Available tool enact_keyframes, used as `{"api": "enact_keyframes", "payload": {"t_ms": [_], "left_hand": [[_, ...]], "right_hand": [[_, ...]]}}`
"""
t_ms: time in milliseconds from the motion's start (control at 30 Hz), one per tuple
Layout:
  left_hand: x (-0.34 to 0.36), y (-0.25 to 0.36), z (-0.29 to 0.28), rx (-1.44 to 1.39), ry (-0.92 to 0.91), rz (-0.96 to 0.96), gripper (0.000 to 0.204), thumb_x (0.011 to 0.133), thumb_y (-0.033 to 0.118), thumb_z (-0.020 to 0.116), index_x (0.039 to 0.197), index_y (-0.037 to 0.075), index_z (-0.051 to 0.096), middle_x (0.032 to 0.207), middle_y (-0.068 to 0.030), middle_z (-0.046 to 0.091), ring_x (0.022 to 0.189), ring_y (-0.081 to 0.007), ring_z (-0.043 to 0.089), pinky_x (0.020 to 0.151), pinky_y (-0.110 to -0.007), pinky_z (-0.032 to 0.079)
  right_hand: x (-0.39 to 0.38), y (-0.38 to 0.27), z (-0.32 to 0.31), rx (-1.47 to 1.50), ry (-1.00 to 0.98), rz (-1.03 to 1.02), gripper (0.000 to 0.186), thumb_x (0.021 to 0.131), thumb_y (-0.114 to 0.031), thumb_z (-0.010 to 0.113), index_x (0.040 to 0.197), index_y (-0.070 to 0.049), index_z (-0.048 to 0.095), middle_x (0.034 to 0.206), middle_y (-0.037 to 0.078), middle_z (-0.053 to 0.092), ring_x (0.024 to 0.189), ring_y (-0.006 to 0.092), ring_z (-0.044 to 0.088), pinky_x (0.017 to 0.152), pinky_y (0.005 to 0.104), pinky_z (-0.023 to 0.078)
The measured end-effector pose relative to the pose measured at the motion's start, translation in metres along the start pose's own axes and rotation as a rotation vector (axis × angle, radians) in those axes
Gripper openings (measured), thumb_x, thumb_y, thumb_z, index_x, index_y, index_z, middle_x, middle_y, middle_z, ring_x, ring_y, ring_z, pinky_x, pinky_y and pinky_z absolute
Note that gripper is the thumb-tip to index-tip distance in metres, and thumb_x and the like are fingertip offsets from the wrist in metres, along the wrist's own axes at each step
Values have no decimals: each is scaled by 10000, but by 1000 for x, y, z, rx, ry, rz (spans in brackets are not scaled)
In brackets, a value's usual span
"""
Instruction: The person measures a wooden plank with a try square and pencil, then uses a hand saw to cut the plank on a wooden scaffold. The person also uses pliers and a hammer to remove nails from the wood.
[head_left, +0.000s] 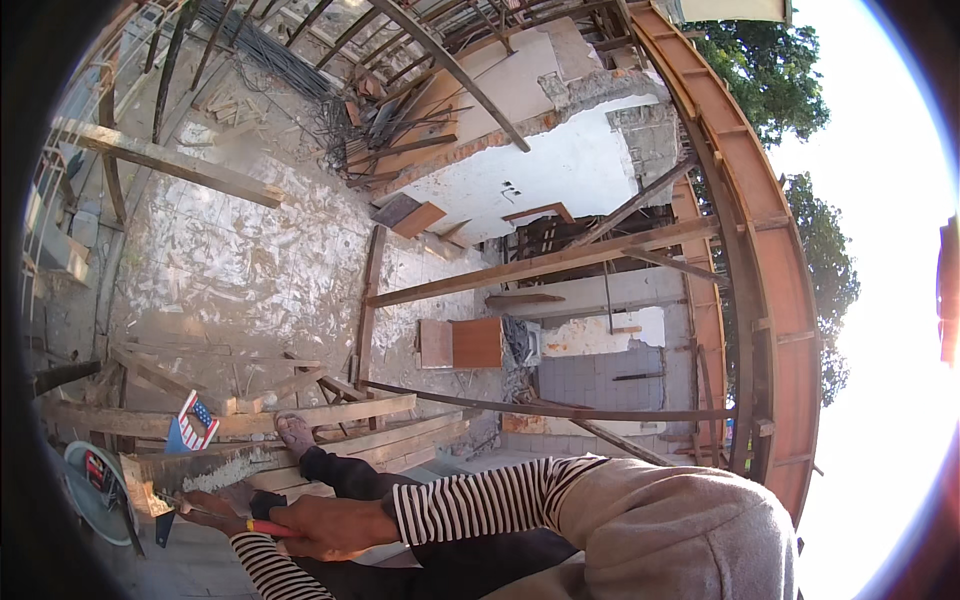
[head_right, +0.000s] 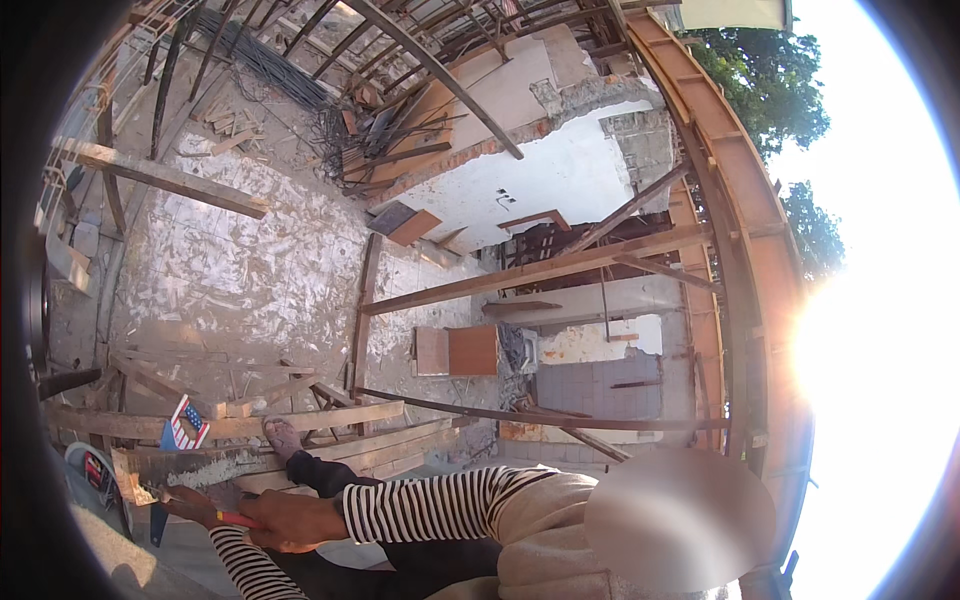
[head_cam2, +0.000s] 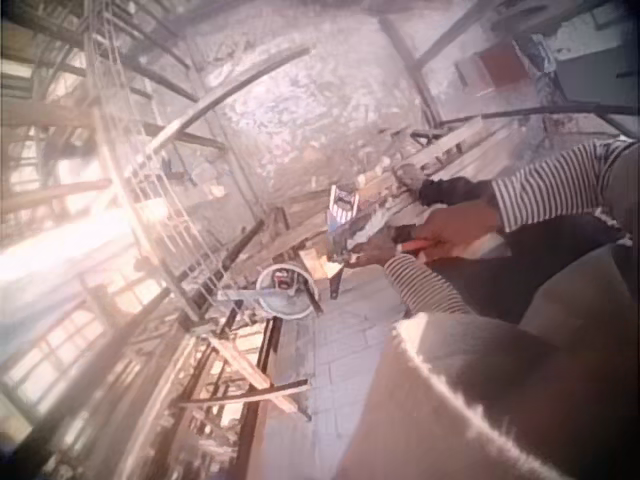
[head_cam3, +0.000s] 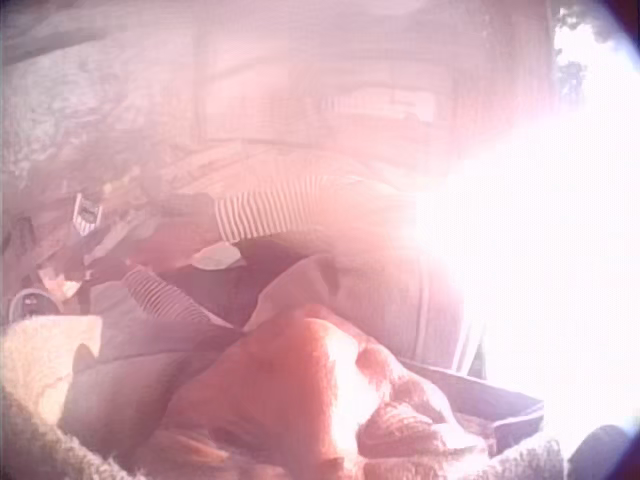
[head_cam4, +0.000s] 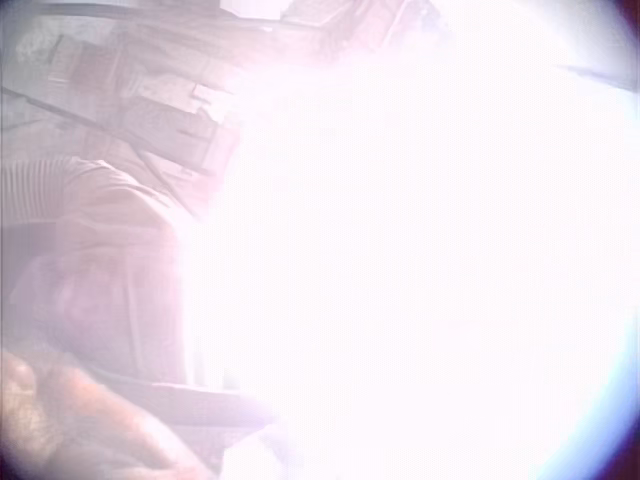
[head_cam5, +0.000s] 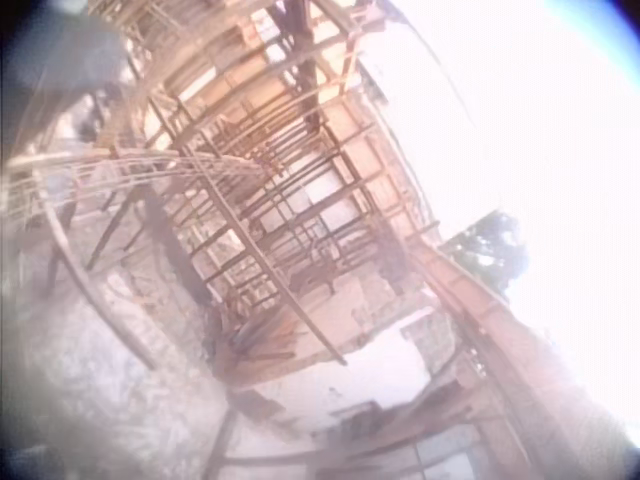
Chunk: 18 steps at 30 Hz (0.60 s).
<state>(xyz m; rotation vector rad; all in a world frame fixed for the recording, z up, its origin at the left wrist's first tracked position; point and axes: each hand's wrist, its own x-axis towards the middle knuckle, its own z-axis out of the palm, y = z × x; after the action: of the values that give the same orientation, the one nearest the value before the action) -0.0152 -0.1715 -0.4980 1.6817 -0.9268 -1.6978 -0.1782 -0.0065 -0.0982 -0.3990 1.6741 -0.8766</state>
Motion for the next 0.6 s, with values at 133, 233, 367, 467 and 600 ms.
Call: {"api": "enact_keyframes", "payload": {"t_ms": [133,233,367,467,600], "left_hand": [[7,8,19,169,-187,200,370,1107,232,460,1260,-83,581,1248,-244,632,1047,-351,620,936,-451,497],[-13,33,28,585,-216,420,395,1110,272,442,1134,-89,601,1087,-251,634,959,-367,606,863,-477,468],[-38,65,52,914,-266,567,494,1121,351,434,1085,-111,603,1043,-297,627,931,-406,591,852,-507,451],[-47,87,75,1144,-295,624,515,1117,341,457,1172,-153,592,1136,-356,643,974,-459,608,893,-505,471],[-57,109,109,1168,-492,808,513,1093,341,504,1271,-138,550,1207,-334,633,1045,-431,608,943,-478,464]], "right_hand": [[-7,16,9,7,98,-90,316,993,-264,632,1019,33,527,753,232,606,729,421,634,668,496,469],[-13,27,14,55,194,-89,312,976,-255,649,1024,32,535,753,226,618,736,423,642,671,492,483],[-30,37,6,182,163,-52,299,984,-249,642,1033,26,536,792,232,626,762,412,646,688,489,487],[-51,47,-12,276,180,-46,309,1011,-274,620,1044,21,532,809,223,619,762,394,646,694,477,488],[-78,66,-43,395,225,-63,339,1051,-323,578,1066,11,523,860,198,602,732,342,633,690,452,490]]}}
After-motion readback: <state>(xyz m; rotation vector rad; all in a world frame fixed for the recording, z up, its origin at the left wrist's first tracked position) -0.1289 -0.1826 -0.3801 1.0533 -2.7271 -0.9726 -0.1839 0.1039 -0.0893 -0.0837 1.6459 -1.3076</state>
